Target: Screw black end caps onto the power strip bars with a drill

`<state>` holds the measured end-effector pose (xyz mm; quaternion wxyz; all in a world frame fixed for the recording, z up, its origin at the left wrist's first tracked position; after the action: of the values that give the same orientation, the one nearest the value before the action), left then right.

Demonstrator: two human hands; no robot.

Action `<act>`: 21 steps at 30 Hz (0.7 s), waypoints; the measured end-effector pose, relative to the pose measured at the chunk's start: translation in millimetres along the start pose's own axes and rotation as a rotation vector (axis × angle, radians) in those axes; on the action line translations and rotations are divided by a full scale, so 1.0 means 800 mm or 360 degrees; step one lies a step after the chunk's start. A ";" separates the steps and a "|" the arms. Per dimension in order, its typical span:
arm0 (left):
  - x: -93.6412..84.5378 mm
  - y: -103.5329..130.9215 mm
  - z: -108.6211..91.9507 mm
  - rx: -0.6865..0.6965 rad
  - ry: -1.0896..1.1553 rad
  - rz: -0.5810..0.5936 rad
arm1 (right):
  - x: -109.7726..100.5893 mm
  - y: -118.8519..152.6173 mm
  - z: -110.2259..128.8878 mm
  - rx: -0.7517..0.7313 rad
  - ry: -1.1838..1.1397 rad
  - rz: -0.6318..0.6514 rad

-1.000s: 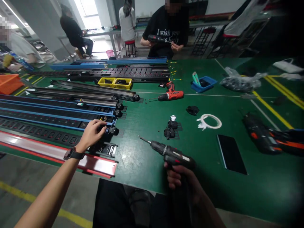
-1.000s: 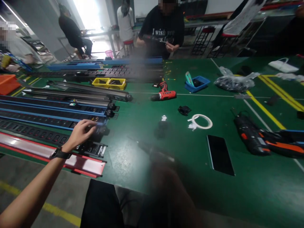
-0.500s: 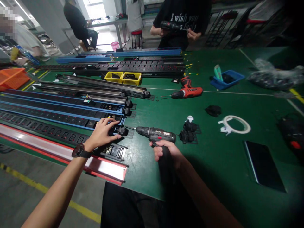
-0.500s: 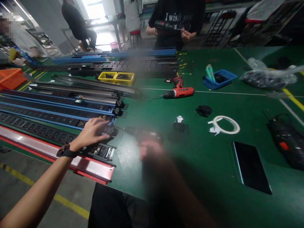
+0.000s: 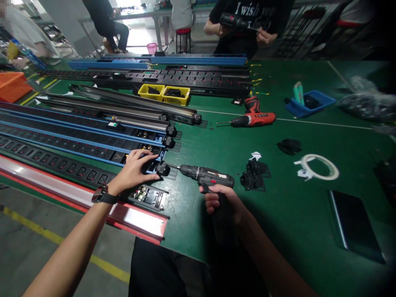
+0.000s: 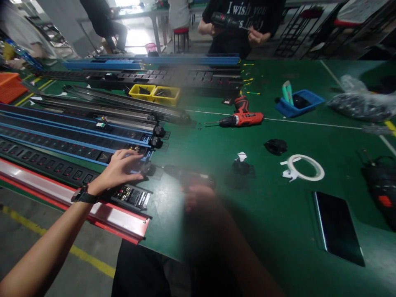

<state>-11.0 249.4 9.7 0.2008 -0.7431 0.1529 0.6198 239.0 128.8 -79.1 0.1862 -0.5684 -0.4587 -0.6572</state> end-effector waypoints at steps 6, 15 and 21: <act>0.001 0.000 0.001 -0.0010 0.0012 -0.0004 | -0.012 -0.002 0.004 -0.0005 0.0025 -0.0037; 0.002 -0.001 0.001 0.0001 0.0005 0.0008 | -0.022 -0.002 0.008 -0.0032 -0.0013 -0.0125; 0.002 -0.001 0.001 -0.0003 0.0004 -0.0005 | -0.021 -0.002 0.007 -0.0014 0.0015 -0.0100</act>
<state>-11.3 250.4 8.4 0.2008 -0.7443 0.1514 0.6187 245.3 129.5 -95.4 0.1650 -0.5514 -0.4726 -0.6673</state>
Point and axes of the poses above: each hand's wrist, its own y-axis away from the middle knuckle, its own x-axis out of the palm, z = x × y, the point moved 10 cm from there along -y, towards the middle knuckle, and after that the axes turned 12 degrees about -y, right-handed, at the moved point
